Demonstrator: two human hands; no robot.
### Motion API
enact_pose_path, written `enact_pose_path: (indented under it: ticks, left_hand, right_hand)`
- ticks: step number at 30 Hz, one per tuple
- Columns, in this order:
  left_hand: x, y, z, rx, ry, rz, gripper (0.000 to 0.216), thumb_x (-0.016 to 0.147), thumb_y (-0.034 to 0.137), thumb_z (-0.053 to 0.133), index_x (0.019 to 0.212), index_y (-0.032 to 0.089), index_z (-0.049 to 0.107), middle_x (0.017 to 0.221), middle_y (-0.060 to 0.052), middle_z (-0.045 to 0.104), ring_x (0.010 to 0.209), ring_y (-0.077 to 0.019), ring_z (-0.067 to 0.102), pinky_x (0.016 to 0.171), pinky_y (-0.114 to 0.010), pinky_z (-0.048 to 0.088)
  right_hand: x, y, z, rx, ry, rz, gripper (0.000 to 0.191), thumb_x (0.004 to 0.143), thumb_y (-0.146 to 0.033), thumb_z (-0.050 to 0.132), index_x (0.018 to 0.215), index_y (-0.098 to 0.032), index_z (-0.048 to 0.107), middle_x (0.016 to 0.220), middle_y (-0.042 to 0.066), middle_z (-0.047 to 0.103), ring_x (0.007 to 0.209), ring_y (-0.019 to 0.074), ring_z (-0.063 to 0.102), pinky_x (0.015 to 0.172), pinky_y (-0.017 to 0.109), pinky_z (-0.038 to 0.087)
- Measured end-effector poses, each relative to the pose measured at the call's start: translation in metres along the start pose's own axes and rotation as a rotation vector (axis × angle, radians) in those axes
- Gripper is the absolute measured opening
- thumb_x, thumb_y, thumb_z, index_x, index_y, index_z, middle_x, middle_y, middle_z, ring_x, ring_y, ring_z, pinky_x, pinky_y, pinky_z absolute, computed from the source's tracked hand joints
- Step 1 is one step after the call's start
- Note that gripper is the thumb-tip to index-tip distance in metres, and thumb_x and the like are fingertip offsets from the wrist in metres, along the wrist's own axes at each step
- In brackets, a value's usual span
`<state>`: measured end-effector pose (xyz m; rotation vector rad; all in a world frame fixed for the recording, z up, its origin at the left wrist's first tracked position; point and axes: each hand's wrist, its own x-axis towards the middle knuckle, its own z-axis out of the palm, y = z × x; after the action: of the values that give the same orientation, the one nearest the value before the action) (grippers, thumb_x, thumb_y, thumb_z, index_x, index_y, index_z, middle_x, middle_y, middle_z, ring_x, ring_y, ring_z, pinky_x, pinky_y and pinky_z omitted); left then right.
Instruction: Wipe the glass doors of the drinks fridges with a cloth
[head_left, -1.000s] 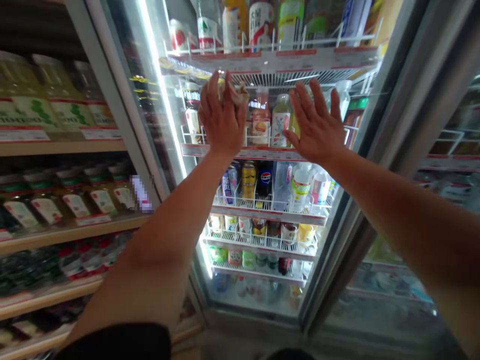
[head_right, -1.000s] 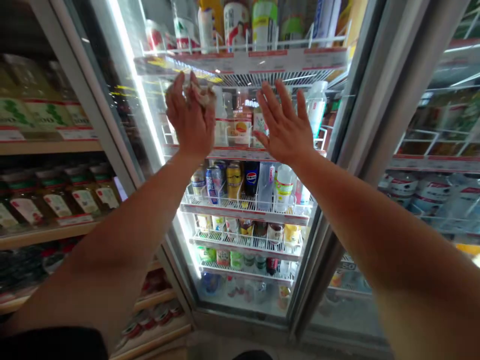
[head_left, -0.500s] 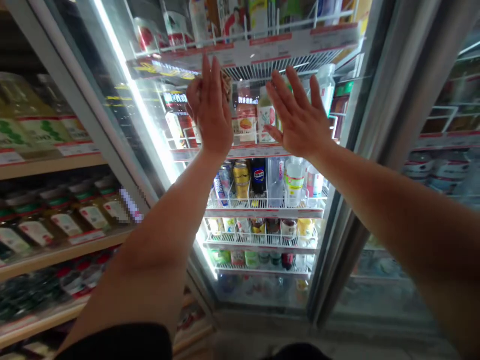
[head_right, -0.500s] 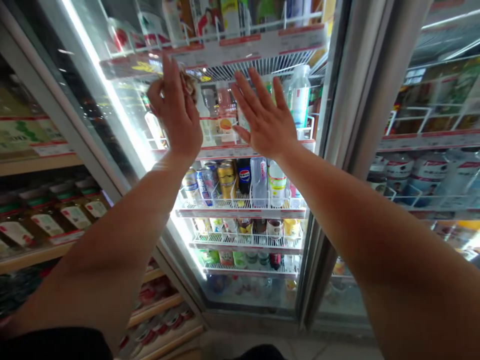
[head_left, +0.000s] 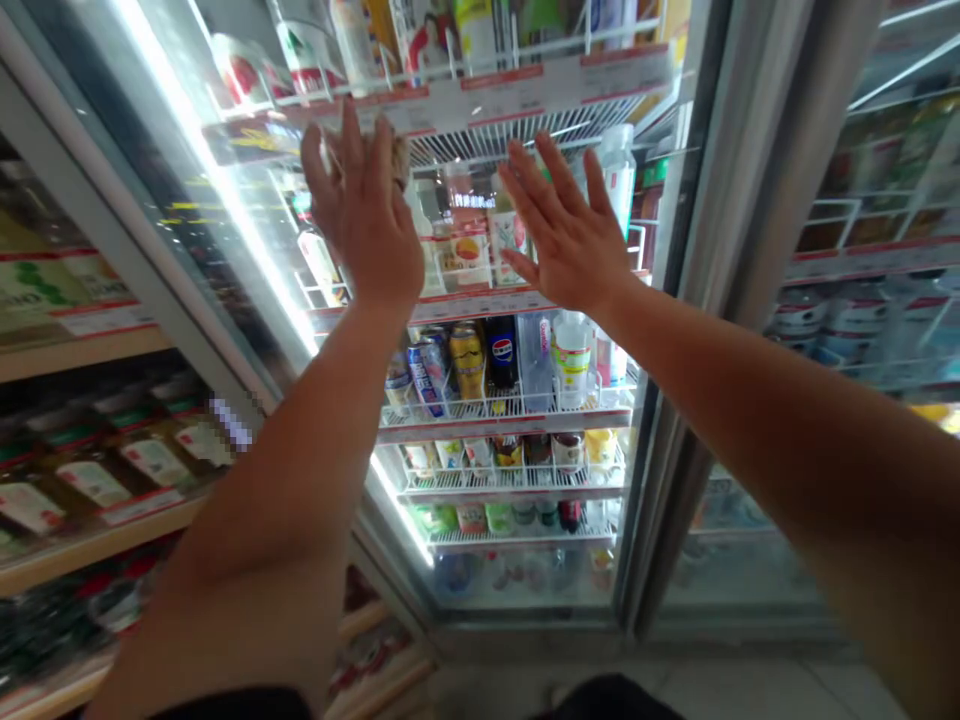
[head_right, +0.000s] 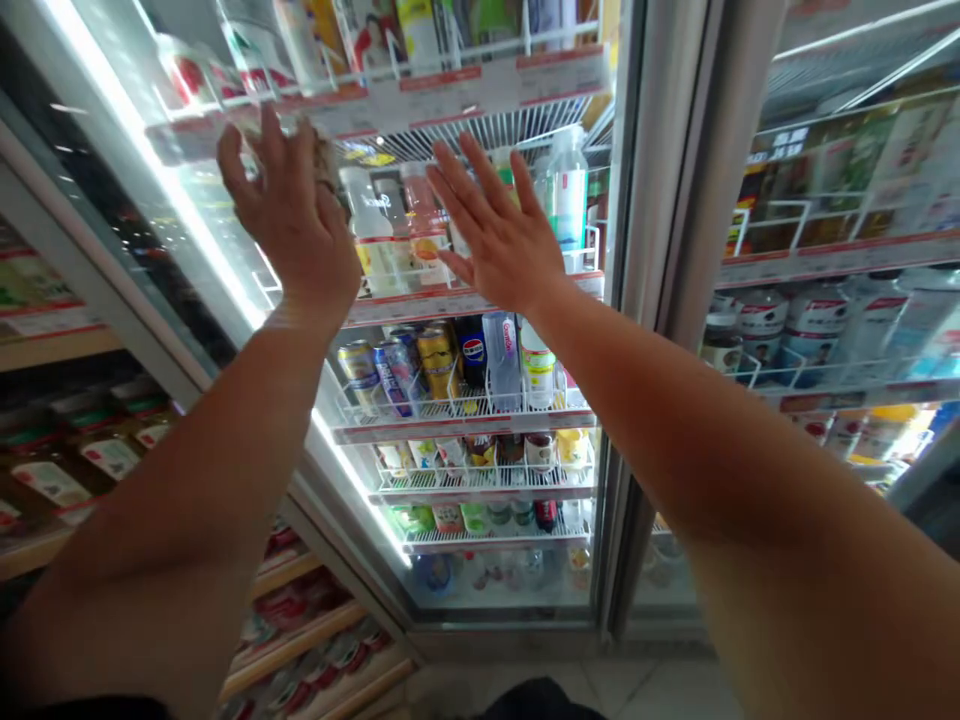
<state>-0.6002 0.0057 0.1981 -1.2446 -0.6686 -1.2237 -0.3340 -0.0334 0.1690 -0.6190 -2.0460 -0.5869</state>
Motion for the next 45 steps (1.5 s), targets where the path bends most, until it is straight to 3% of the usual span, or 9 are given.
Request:
enact_pose_path:
  ticks: [5,8,14,20,23,28,38,41,45]
  left_hand:
    - [-0.022,0.059,-0.028,-0.220,-0.379,0.040,0.050,0.107,0.029,0.027,0.156,0.036,0.038,0.166,0.009,0.030,0.157,-0.0149,0.011,0.129,-0.044,0.018]
    - [-0.017,0.056,-0.040,-0.330,-0.499,0.093,0.050,0.106,0.037,0.026,0.153,0.038,0.043,0.165,0.009,0.033,0.156,-0.0194,0.019,0.127,-0.050,0.019]
    - [-0.014,0.008,-0.030,-0.310,-0.421,-0.091,0.069,0.101,0.055,0.036,0.163,0.032,0.018,0.161,0.016,0.037,0.157,-0.0180,-0.007,0.129,-0.049,-0.012]
    - [-0.052,0.070,-0.059,-0.287,-0.441,0.054,0.053,0.106,0.034,0.027,0.157,0.032,0.037,0.170,0.005,0.021,0.158,-0.0232,0.011,0.127,-0.054,0.018]
    - [-0.041,0.059,-0.049,-0.352,-0.503,0.109,0.052,0.105,0.035,0.030,0.157,0.035,0.037,0.166,0.006,0.031,0.157,-0.0208,0.015,0.129,-0.051,0.017]
    - [-0.011,0.015,-0.015,-0.245,-0.219,-0.131,0.054,0.107,0.035,0.019,0.161,0.034,0.024,0.169,0.018,0.012,0.157,-0.0137,-0.001,0.131,-0.049,0.005]
    - [0.017,0.040,-0.009,-0.313,-0.336,0.021,0.048,0.108,0.034,0.027,0.153,0.035,0.041,0.166,0.012,0.029,0.156,-0.0154,0.013,0.131,-0.052,0.017]
    - [0.025,0.044,0.000,-0.271,-0.267,-0.057,0.049,0.107,0.034,0.029,0.155,0.038,0.039,0.165,0.012,0.029,0.156,-0.0149,0.013,0.131,-0.050,0.017]
    - [0.011,0.067,-0.014,-0.319,-0.423,0.014,0.056,0.105,0.028,0.026,0.160,0.041,0.027,0.166,0.012,0.028,0.157,-0.0157,0.011,0.131,-0.052,0.018]
  right_hand:
    - [0.000,0.003,0.004,-0.040,0.042,-0.036,0.066,0.100,-0.053,0.037,0.162,-0.037,0.019,0.169,-0.005,0.021,0.158,0.0263,-0.002,0.129,0.062,-0.007]
    - [0.000,0.003,0.004,-0.057,0.047,-0.042,0.065,0.101,-0.054,0.036,0.162,-0.039,0.020,0.168,-0.006,0.025,0.158,0.0253,0.000,0.129,0.062,-0.005]
    - [0.000,0.004,0.003,-0.006,0.036,-0.032,0.066,0.100,-0.050,0.039,0.162,-0.037,0.022,0.169,-0.006,0.020,0.158,0.0271,0.000,0.128,0.062,-0.008]
    - [-0.002,0.002,0.002,-0.015,0.027,-0.018,0.064,0.100,-0.051,0.039,0.161,-0.041,0.021,0.169,-0.010,0.018,0.159,0.0243,-0.001,0.130,0.057,-0.009]
    - [-0.002,0.003,0.002,-0.052,0.027,-0.022,0.065,0.101,-0.050,0.038,0.162,-0.040,0.019,0.169,-0.009,0.018,0.159,0.0244,0.000,0.130,0.059,-0.007]
    - [-0.002,0.006,0.003,-0.077,0.041,-0.047,0.066,0.100,-0.047,0.040,0.162,-0.038,0.019,0.169,-0.005,0.021,0.159,0.0267,0.002,0.129,0.064,-0.005]
    - [-0.003,0.005,0.004,-0.082,0.044,-0.044,0.067,0.100,-0.049,0.040,0.163,-0.040,0.016,0.168,-0.007,0.024,0.159,0.0274,0.002,0.129,0.065,-0.003]
    - [-0.002,0.004,0.002,-0.056,0.036,-0.030,0.066,0.100,-0.049,0.039,0.162,-0.042,0.017,0.168,-0.008,0.021,0.158,0.0281,0.001,0.129,0.065,-0.003]
    - [-0.002,0.005,0.004,-0.084,0.046,-0.026,0.064,0.101,-0.049,0.037,0.162,-0.042,0.019,0.169,-0.010,0.017,0.158,0.0264,0.004,0.130,0.061,-0.004]
